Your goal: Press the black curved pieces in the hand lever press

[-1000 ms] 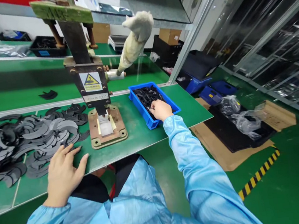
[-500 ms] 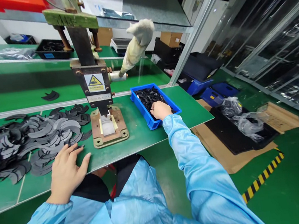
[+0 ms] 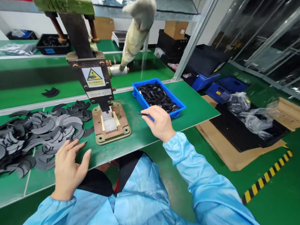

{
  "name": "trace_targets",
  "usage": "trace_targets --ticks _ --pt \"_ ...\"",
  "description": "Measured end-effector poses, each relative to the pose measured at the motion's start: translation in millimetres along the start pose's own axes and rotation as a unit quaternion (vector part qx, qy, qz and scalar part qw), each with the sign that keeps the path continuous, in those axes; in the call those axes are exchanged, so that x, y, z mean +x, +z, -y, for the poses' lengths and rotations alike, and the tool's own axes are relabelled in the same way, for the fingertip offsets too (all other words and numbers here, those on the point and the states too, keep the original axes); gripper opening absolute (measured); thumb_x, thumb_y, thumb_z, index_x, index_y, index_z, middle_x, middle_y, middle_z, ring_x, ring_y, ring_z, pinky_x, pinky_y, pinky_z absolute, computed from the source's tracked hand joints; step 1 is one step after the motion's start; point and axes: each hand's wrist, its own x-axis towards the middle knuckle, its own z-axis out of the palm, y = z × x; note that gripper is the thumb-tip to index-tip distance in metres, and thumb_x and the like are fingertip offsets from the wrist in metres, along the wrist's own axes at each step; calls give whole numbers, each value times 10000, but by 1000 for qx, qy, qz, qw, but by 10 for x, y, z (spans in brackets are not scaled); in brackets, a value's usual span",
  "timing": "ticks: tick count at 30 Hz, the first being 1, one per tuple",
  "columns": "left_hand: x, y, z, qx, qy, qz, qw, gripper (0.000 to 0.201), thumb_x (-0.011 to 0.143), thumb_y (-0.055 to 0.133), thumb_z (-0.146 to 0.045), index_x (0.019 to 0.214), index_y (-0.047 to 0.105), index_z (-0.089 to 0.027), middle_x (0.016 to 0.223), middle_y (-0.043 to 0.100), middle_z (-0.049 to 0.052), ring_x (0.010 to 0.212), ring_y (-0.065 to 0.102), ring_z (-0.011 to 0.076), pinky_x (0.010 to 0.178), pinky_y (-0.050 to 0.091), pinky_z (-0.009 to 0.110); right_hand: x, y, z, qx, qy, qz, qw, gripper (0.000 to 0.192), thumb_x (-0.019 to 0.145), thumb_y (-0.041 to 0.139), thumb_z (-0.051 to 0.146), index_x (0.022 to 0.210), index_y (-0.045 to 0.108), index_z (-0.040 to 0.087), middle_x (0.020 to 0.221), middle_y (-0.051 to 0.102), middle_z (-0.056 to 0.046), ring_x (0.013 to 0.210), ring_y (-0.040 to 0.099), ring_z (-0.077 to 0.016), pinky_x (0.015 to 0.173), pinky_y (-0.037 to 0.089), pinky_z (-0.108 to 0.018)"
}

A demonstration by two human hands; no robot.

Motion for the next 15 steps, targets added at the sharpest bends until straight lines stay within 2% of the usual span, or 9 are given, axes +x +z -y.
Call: trace_targets --ticks 3,8,15 --pt "105 -73 -245 -46 21 3 999 391 958 792 -300 1323 672 -228 1401 706 165 1481 577 389 1224 473 620 -206 166 330 66 -51 3 997 249 1002 683 347 1236 716 269 1082 808 -58 1013 751 -200 936 641 -403" --pt "302 -126 -622 -114 52 28 992 438 972 772 -272 1387 632 -249 1382 732 134 1422 629 344 1206 503 583 -380 389 726 154 -135 3 979 537 976 724 264 1478 539 297 1032 814 -26 917 754 -184 863 655 -384" --pt "324 -89 -738 -152 51 82 984 426 988 755 -330 1392 629 -278 1323 759 128 1300 705 334 1134 546 557 -420 503 881 167 -178 13 970 672 977 706 250 1583 425 331 1050 824 -30 923 770 -215 817 643 -405"
